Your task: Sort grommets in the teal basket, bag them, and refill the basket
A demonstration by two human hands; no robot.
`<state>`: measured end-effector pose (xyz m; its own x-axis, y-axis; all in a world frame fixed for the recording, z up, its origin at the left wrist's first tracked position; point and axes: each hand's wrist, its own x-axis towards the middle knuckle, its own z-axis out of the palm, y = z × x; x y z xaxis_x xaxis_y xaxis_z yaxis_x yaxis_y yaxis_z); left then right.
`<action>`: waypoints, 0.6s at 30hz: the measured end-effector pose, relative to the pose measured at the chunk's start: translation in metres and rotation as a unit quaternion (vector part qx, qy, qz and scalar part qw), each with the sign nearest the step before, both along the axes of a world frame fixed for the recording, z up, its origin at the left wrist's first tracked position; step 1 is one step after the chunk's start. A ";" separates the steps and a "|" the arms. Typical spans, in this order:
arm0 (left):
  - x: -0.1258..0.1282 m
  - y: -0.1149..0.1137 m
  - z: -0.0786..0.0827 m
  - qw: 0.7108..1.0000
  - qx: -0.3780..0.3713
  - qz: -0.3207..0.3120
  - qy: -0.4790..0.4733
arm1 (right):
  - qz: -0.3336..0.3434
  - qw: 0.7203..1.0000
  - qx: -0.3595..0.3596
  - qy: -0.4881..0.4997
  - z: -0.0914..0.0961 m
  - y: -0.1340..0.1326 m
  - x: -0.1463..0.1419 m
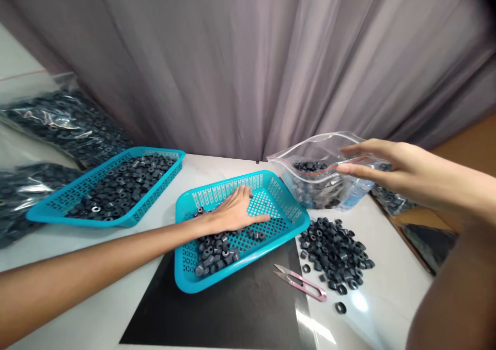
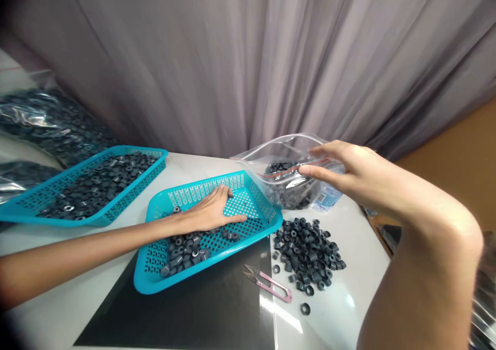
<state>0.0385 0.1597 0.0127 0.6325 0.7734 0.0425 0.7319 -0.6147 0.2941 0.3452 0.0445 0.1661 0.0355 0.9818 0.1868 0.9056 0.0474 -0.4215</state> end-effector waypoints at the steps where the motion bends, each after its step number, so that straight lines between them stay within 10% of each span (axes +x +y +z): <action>1: 0.001 0.000 -0.001 1.000 0.004 -0.004 0.003 | 0.001 1.000 0.003 -0.004 0.000 0.001 0.001; 8: 0.007 0.005 0.003 0.993 -0.005 -0.115 0.022 | 0.009 1.000 0.012 -0.004 -0.001 0.004 0.001; 18: -0.051 -0.030 0.074 0.984 -0.107 -0.134 0.047 | 0.011 1.000 -0.010 -0.022 -0.001 0.005 0.010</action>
<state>-0.0124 0.1295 0.0867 0.8087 0.5629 -0.1709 0.5815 -0.7210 0.3769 0.3556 0.0499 0.1652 0.0065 0.9859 0.1672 0.9221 0.0587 -0.3824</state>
